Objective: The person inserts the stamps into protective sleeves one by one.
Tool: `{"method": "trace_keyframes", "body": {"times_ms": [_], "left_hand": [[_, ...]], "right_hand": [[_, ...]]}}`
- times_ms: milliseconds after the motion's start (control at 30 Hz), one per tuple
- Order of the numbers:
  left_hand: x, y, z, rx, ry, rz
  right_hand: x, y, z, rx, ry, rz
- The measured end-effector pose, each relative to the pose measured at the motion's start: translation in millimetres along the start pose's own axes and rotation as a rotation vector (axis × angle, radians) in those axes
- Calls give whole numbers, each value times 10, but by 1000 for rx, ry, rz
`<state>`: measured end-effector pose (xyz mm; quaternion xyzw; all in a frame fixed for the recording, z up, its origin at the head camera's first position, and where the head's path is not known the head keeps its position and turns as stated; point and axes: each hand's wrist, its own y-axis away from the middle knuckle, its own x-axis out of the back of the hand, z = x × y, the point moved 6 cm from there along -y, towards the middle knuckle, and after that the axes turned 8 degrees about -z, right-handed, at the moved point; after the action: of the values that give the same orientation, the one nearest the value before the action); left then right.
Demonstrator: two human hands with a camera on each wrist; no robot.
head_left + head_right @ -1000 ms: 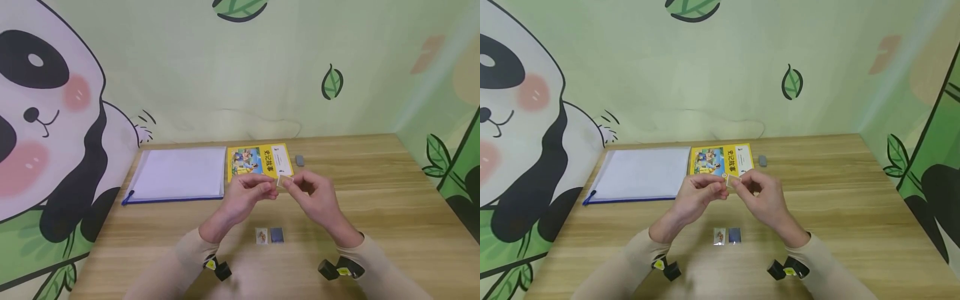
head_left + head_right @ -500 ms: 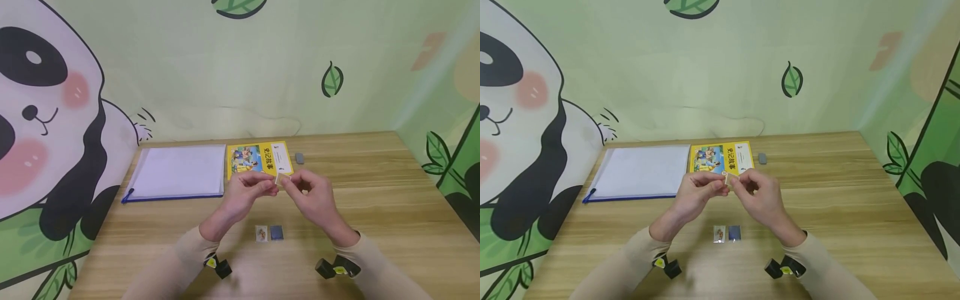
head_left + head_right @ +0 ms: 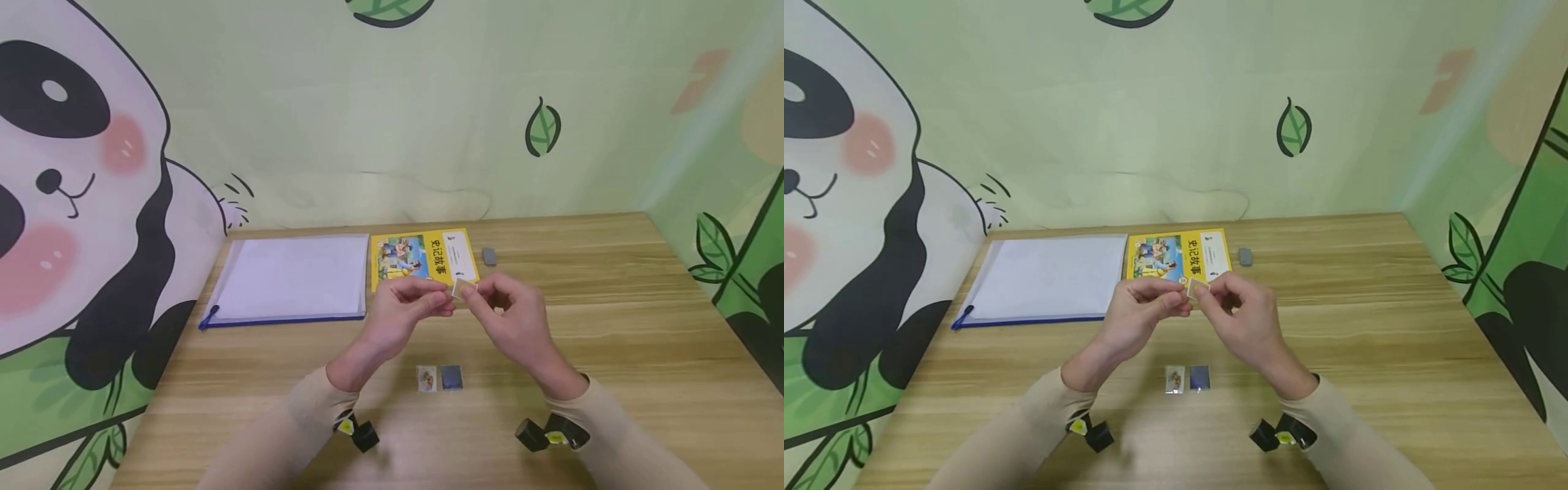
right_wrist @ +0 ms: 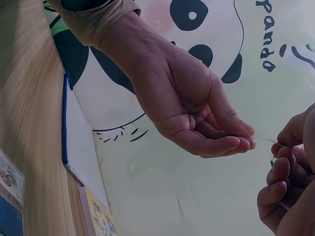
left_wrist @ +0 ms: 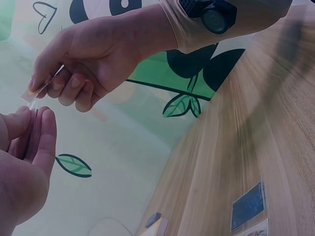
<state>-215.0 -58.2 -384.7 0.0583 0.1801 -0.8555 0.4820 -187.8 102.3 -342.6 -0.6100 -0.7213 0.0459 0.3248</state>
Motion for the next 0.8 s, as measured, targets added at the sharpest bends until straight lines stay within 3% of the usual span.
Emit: {"method": "trace_keyframes", "body": {"times_ms": [367, 800], "left_hand": [[-4, -9, 7, -16, -24, 11], [15, 8, -4, 9, -85, 20]], "right_hand": [[-41, 13, 41, -3, 22, -22], [-24, -9, 140, -177, 46, -181]]}}
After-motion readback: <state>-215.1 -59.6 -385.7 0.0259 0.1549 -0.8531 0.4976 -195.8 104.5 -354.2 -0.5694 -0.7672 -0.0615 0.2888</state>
